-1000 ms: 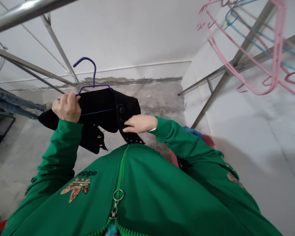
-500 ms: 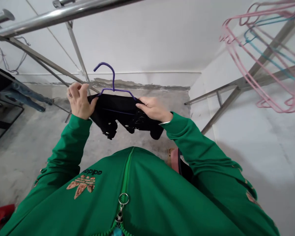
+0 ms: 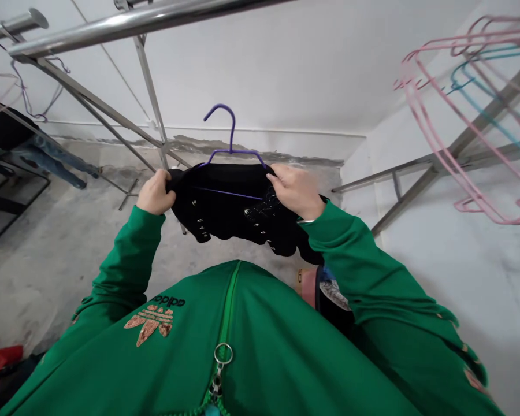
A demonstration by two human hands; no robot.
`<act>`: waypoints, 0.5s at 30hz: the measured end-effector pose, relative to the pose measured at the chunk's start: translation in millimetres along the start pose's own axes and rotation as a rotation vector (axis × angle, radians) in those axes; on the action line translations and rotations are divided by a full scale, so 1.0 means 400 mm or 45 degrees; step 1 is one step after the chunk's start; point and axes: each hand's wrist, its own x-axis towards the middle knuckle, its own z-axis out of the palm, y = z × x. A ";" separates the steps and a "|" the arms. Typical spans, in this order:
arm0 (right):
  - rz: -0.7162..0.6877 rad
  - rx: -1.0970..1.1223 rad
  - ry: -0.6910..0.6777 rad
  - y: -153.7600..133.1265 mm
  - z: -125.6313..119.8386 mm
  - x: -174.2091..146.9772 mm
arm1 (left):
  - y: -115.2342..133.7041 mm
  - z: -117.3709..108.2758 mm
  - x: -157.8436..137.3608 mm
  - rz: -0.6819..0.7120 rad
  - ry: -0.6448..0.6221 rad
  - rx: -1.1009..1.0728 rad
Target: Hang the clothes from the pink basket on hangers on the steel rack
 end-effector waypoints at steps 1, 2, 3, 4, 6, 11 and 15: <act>0.015 0.019 0.042 0.000 0.001 -0.003 | 0.003 -0.005 -0.010 0.087 -0.081 0.001; 0.021 0.046 0.080 0.000 0.001 -0.006 | 0.004 -0.010 -0.020 0.178 -0.180 -0.016; 0.015 0.083 0.108 0.002 -0.001 -0.009 | 0.001 -0.016 -0.027 0.261 -0.265 -0.053; 0.002 0.124 0.125 0.004 -0.003 -0.012 | -0.006 -0.023 -0.030 0.324 -0.295 -0.105; -0.022 0.205 0.143 0.009 -0.011 -0.016 | -0.028 -0.039 -0.023 0.394 -0.135 -0.207; -0.025 0.330 0.161 0.012 -0.032 -0.008 | -0.073 -0.045 0.053 0.511 0.310 -0.171; -0.030 0.394 0.102 0.018 -0.057 0.008 | -0.071 -0.005 0.093 0.509 0.189 -0.148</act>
